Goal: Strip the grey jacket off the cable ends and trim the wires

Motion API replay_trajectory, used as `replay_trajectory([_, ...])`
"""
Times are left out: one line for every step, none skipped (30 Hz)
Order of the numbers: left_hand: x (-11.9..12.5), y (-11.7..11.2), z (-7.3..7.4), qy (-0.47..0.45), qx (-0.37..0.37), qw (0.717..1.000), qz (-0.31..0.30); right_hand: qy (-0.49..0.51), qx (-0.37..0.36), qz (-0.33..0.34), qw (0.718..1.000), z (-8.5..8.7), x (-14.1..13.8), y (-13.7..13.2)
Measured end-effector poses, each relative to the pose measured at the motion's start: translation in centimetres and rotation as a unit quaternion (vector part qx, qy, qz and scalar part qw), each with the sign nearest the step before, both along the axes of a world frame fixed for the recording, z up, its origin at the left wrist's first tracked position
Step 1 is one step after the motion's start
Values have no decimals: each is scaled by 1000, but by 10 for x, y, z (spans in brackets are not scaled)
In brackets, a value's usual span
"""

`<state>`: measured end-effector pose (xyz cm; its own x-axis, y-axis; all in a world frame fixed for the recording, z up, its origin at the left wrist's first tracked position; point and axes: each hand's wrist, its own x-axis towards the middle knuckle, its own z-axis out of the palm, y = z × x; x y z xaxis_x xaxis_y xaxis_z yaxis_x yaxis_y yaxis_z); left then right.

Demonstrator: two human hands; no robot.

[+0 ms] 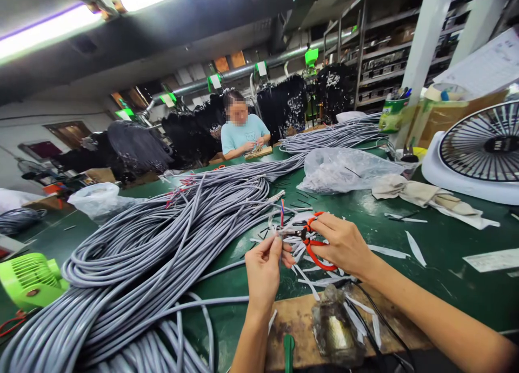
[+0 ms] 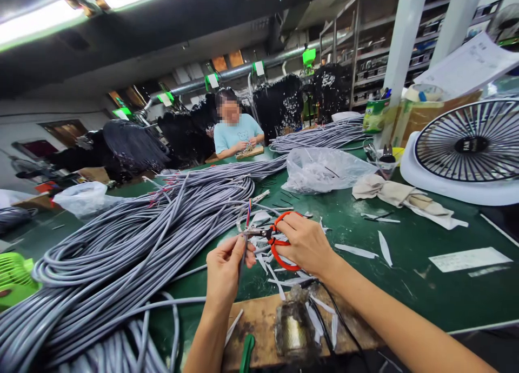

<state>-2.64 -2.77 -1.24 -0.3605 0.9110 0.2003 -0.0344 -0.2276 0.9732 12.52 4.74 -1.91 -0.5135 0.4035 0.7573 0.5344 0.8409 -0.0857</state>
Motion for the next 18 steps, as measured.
replay_trajectory([0, 0, 0, -3, 0, 1000, -5, -14, 14, -9, 1000, 0, 1, -1])
replay_trajectory([0, 0, 0, -10, 0, 1000, -7, -27, 24, -15, 999, 0, 1, -1])
replay_trajectory([0, 0, 1, -21, -1, 1000, -5, -34, 30, -16, 999, 0, 2, -2])
replay_trajectory([0, 1, 1, -32, -2, 999, 1, -37, 25, -11, 999, 0, 2, -2])
replay_trajectory([0, 1, 1, -42, -4, 999, 10, -33, 11, 2, 999, -1, 1, -3])
replay_trajectory([0, 2, 0, -51, -5, 999, 18, -21, -15, 19, 999, -1, 1, -4])
replay_trajectory([0, 3, 0, -56, -7, 998, 26, 4, -52, 35, 998, -1, 0, -4])
replay_trajectory([1, 4, 0, -58, -9, 998, 33, 41, -97, 44, 993, 0, -2, -4])
replay_trajectory([1, 5, -1, -57, -10, 998, 38, 88, -147, 46, 984, 0, -3, -4])
replay_trajectory([2, 5, -1, -54, -11, 998, 40, 140, -199, 42, 969, 2, -4, -4])
replay_trajectory([4, 6, -1, -48, -13, 998, 40, 188, -249, 39, 949, 3, -6, -4])
replay_trajectory([6, 6, -1, -39, -16, 998, 39, 227, -299, 46, 926, 5, -7, -4])
replay_trajectory([8, 6, -1, -27, -19, 999, 38, 255, -345, 65, 901, 6, -8, -4])
replay_trajectory([11, 6, -1, -15, -24, 999, 37, 277, -384, 94, 876, 6, -10, -3])
replay_trajectory([13, 5, -1, -3, -29, 999, 36, 297, -414, 126, 851, 7, -11, -4])
replay_trajectory([16, 5, -1, 6, -34, 999, 36, 317, -433, 150, 831, 6, -12, -4])
replay_trajectory([18, 5, -1, 12, -39, 998, 38, 335, -441, 163, 817, 5, -13, -5])
replay_trajectory([20, 5, -2, 16, -45, 998, 40, 349, -441, 160, 811, 4, -14, -6])
